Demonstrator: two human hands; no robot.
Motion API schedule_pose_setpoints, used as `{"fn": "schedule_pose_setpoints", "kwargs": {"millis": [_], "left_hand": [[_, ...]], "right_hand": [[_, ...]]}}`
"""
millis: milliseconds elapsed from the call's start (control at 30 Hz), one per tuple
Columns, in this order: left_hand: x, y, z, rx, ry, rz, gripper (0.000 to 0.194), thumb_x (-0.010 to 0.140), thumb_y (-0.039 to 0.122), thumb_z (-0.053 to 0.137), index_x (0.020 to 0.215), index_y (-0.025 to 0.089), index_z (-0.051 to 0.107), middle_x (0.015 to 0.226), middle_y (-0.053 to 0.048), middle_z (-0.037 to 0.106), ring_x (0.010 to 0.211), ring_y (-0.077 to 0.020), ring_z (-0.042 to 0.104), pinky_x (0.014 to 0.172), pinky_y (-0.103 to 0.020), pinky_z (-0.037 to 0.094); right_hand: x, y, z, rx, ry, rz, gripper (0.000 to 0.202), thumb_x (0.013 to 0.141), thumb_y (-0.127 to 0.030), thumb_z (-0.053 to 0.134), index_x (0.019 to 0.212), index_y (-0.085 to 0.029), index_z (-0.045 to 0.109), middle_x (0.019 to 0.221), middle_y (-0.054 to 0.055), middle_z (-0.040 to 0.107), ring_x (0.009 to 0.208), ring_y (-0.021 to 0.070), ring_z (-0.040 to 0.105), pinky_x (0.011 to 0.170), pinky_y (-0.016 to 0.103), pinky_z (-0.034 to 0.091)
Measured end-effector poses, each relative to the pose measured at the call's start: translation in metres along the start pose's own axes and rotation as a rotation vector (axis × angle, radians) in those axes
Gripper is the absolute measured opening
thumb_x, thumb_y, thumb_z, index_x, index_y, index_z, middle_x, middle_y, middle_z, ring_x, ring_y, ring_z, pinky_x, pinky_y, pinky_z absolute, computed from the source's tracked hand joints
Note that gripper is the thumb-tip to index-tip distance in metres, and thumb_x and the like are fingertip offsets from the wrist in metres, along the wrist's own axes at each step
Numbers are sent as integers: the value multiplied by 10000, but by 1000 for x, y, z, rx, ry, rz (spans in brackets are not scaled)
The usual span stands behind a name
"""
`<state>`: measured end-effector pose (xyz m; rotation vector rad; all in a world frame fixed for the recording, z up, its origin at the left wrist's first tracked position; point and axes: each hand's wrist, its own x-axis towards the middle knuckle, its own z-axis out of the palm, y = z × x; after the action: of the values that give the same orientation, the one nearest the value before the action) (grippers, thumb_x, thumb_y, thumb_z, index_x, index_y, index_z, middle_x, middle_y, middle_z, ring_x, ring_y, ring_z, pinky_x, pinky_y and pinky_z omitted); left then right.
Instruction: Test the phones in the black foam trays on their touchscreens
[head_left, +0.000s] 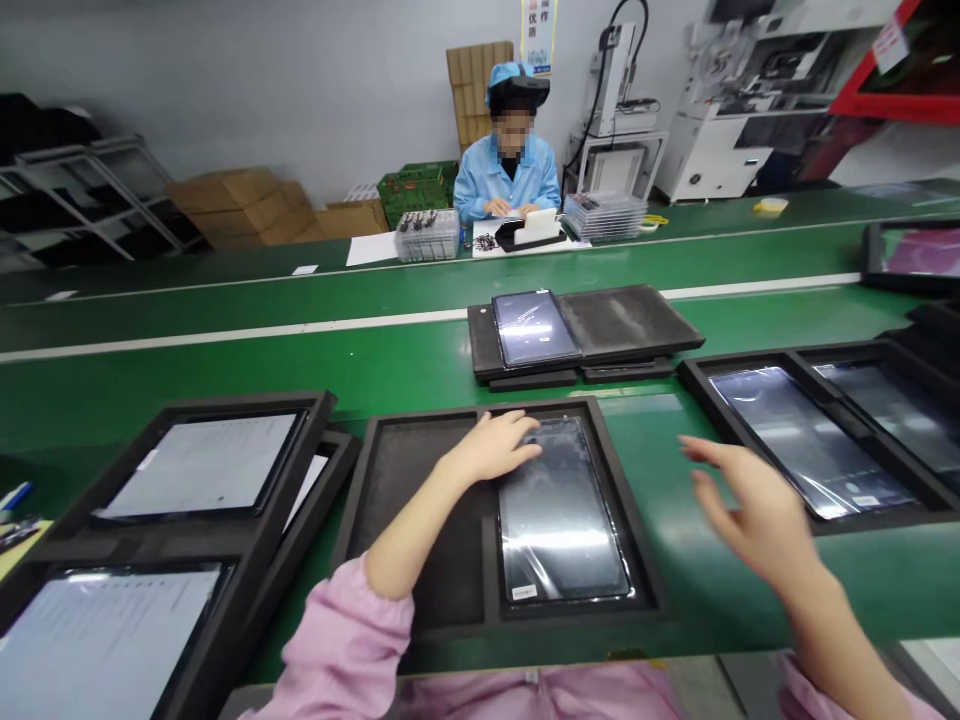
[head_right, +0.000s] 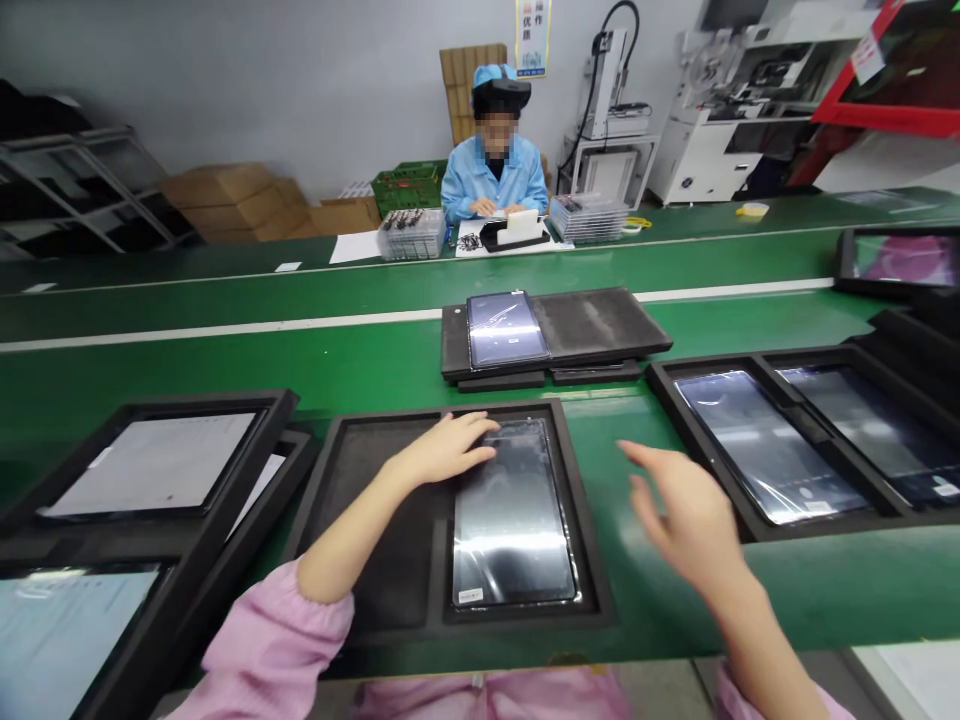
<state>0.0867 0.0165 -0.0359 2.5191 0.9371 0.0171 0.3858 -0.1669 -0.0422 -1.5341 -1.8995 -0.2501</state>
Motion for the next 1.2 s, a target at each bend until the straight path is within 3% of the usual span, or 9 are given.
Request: {"fn": "schedule_pose_setpoints", "kwargs": {"millis": [133,233,300,400,567,767,900,1033,1200], "left_hand": [[-45,-37,-3,9,131,-130,325,1012,275,485,1287,180,631,1376,-125,656,1277,-271,616,1134,-434,460],[-63,-53,10,-36,290,-257,306,987,207,475,1224,207,668,1286,-86,715,1172,-233,679,1024,-359,536],[-67,-58,18,-28,351,-309,282,976,183,472,1133,225,702,1163,-68,760,1084,-239,710,958,-359,554],[-65,-57,22,-53,405,-340,274,982,174,459,1060,253,709,1065,-39,776,1000,-225,725,884,-322,544],[-59,-53,23,-183,485,-461,254,1009,203,437,1016,256,685,907,-8,760,834,-202,725,754,-266,486],[-62,-59,23,-199,535,-560,335,1034,251,351,900,226,658,705,-4,668,697,-201,666,674,-265,419],[-64,-60,21,-196,542,-593,375,1027,288,347,784,224,625,617,4,604,656,-204,630,634,-272,361],[-65,-58,18,-210,523,-566,479,1035,373,347,635,217,561,557,4,565,606,-191,599,607,-274,332],[-63,-55,21,-230,529,-485,302,1000,304,426,810,217,644,610,20,584,626,-169,600,621,-258,364]], "right_hand": [[52,-35,72,203,-160,-188,275,1016,-187,435,1148,-227,673,1053,75,715,934,239,662,763,380,531],[61,-46,116,334,10,-154,239,1007,-184,454,1047,-219,687,961,76,713,882,235,657,762,379,522],[55,-44,132,358,81,-142,229,1013,-208,457,1027,-215,685,937,83,707,873,242,652,766,389,520],[43,-38,137,405,67,-177,272,1045,-271,411,1045,-214,678,955,88,693,884,246,639,786,404,513],[36,-34,132,428,-179,-406,463,1108,-393,279,1016,-228,702,1056,100,665,931,243,610,824,412,481],[37,-35,130,458,-280,-530,617,1109,-516,228,933,-250,757,1216,101,639,1050,265,569,874,457,441],[35,-30,137,265,-224,-329,489,1077,-411,402,780,-259,760,1248,87,648,1141,308,527,934,530,391],[34,-21,146,73,-28,47,370,1051,-314,402,1022,-246,764,1225,141,623,1124,333,537,871,520,430],[35,-22,143,175,27,114,302,1043,-313,405,1069,-233,696,1184,125,627,1101,318,566,869,483,425]]}}
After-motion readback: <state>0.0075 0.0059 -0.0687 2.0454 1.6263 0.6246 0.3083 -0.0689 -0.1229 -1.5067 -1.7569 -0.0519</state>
